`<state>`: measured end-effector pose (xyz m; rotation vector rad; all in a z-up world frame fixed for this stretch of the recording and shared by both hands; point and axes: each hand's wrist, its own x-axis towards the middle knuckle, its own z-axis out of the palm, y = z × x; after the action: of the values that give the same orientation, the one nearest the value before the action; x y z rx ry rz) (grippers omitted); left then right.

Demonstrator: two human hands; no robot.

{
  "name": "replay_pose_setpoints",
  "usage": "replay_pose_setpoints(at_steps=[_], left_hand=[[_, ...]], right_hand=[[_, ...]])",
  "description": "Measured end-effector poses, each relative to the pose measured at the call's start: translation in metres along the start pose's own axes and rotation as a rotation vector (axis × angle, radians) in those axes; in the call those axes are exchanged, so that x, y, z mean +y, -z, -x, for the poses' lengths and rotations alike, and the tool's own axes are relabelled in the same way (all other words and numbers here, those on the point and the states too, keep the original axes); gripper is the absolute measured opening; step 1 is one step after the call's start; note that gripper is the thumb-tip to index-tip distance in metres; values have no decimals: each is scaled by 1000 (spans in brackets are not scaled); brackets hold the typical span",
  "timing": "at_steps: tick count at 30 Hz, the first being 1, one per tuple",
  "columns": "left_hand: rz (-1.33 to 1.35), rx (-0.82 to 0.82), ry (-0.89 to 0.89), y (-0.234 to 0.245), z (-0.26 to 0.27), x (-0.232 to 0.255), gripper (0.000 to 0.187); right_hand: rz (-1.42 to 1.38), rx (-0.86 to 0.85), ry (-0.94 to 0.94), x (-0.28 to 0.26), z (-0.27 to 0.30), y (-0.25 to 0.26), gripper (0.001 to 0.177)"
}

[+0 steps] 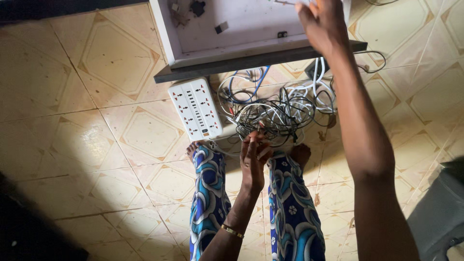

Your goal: The person untangles and coils various electrical cables, including white and blue wires, then places them into an open drawer beneath a desk. The person also handles a white power strip, moving it aside to access the cables.

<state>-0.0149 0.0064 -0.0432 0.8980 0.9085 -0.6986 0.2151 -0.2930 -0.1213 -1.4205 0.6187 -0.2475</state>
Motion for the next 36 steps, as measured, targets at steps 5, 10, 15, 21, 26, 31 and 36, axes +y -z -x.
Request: replay_pose_setpoints(at_steps=[5,10,15,21,26,31,36], left_hand=[[16,75,-33,9,8,-11,43],[69,86,-73,22,15,-21,41],[78,117,-83,30,18,-23,38],[146,109,-178,28,17,-5,35],[123,156,-166,35,24,2,38],[135,144,-257,41,9,-3,44],[-165,158,-384,77,18,-3,39]], right_hand=[[65,-471,-196,-2,144,25,21],[242,-200,-649,136,163,-14,31],[661,302,-564,224,159,-71,55],[1178,10,9,255,165,-121,48],[1452,26,413,266,179,-79,21],[881,-298,1,210,203,-13,27],[586,-280,-156,70,275,11,24]])
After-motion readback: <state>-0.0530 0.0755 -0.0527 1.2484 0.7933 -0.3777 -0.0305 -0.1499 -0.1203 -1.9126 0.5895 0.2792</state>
